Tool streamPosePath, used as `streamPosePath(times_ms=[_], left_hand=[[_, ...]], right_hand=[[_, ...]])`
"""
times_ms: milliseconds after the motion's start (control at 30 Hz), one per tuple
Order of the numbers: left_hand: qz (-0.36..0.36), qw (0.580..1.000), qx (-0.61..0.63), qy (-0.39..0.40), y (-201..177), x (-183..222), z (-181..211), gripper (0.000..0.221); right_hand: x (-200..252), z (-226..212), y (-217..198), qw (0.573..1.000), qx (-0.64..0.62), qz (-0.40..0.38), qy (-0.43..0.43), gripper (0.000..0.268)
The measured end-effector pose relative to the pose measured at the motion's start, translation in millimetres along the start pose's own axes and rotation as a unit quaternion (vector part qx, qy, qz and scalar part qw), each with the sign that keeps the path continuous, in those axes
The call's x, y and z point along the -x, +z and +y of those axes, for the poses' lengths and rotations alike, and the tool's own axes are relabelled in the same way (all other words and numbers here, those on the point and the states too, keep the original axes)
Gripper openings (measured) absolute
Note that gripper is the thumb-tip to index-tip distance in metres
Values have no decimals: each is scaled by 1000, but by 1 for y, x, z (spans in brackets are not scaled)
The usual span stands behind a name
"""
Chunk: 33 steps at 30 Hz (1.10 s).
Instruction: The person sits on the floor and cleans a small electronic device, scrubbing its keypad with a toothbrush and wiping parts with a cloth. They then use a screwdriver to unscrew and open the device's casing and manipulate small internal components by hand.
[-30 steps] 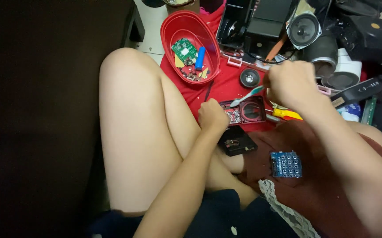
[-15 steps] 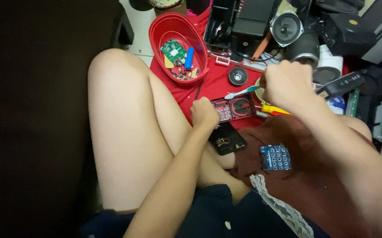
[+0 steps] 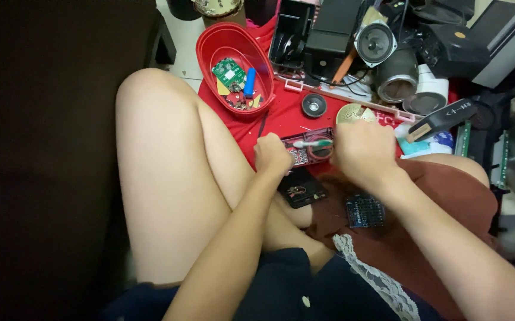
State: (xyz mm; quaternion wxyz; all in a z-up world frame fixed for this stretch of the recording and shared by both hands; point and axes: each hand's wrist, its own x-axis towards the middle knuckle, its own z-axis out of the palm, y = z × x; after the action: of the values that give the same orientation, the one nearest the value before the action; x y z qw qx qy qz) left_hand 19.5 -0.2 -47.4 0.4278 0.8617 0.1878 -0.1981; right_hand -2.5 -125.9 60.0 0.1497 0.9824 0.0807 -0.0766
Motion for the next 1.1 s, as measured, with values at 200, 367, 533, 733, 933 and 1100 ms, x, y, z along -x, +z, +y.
streamPosePath(times_ms=[200,367,533,733,933,1100], left_hand=[[-1,998,-39,42,-4,7,5,20],[60,987,-115,97,24,-12,-15,17],[47,988,-121,83,21,-8,-10,18],[55,987,-127,86,13,-6,-9,23],[49,984,-146,87,11,-4,-4,26],[90,979,-156,96,10,0,-5,36]], right_hand=[[22,38,13,982,-92,-120,117,25],[35,52,-5,983,-101,-17,150,19],[21,52,28,982,-95,-22,163,21],[36,60,38,986,-148,-5,73,18],[82,133,49,950,-215,69,218,19],[103,239,146,679,-548,344,348,24]])
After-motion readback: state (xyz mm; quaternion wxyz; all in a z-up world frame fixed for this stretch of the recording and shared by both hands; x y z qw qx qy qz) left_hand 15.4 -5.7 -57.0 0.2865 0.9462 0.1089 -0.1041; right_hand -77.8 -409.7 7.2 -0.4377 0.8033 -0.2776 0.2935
